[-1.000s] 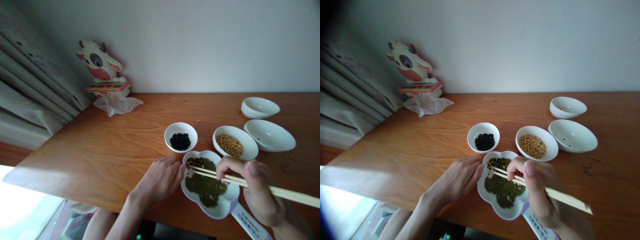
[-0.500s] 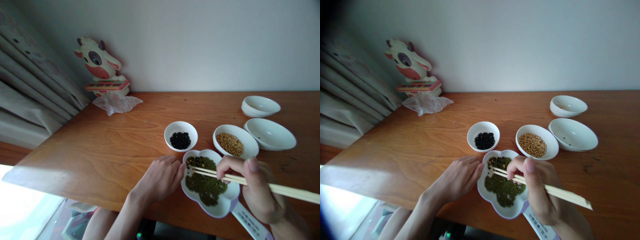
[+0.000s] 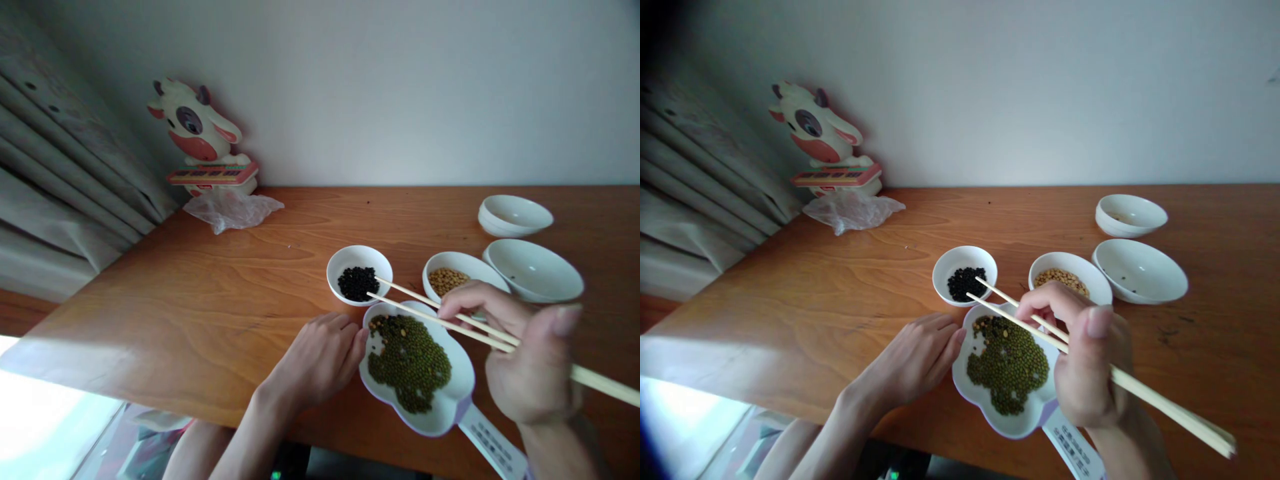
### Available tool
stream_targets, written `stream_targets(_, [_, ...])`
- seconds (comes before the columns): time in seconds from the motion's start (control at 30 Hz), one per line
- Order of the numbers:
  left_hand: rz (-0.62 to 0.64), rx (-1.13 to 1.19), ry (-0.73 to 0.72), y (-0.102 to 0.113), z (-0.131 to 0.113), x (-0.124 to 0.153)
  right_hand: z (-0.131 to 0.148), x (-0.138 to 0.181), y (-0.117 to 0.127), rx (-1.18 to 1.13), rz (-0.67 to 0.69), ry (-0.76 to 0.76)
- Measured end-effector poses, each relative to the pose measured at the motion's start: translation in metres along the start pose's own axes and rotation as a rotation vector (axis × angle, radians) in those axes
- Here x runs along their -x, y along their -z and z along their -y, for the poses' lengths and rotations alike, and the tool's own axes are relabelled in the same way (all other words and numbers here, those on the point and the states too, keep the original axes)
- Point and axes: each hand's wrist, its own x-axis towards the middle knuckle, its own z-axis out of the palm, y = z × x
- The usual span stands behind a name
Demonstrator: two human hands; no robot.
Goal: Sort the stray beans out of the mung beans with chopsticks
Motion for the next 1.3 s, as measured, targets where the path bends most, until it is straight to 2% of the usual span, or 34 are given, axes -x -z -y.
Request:
stream_targets(0.17, [-0.003, 0.017, 0.004, -0.001, 0.001, 0.001, -0.004, 0.017, 0.024, -0.013, -0.028, -0.018])
stream_targets(0.27, [-0.016, 0.025, -0.002, -0.003, 0.002, 0.002, -0.009, 0.029, 0.036, -0.056, 0.12, -0.021])
stream_targets(0.37, [-0.019, 0.017, -0.017, -0.004, 0.003, 0.001, -0.01, 0.033, 0.034, -0.052, 0.3, -0.044])
stream_targets(0.47, [-0.01, -0.006, -0.019, -0.004, 0.003, 0.001, -0.007, 0.034, 0.024, -0.065, 0.355, -0.092])
stream_targets(0.63, [0.0, 0.02, 0.0, -0.002, 0.002, 0.002, -0.001, 0.029, 0.014, -0.066, 0.359, -0.083])
stream_targets(0.83, [0.007, 0.026, -0.003, -0.002, 0.002, 0.001, 0.002, 0.023, 0.011, 0.006, 0.409, -0.022])
stream_targets(0.93, [0.002, -0.007, -0.014, -0.003, 0.003, 0.001, 0.002, 0.023, 0.012, 0.017, 0.387, -0.006])
stream_targets(1.07, [0.006, -0.041, -0.03, -0.004, 0.003, 0.002, -0.001, 0.026, 0.018, 0.002, 0.341, -0.066])
stream_targets(1.3, [0.017, -0.067, -0.036, -0.003, 0.004, 0.003, -0.009, 0.025, 0.017, 0.017, 0.379, -0.097])
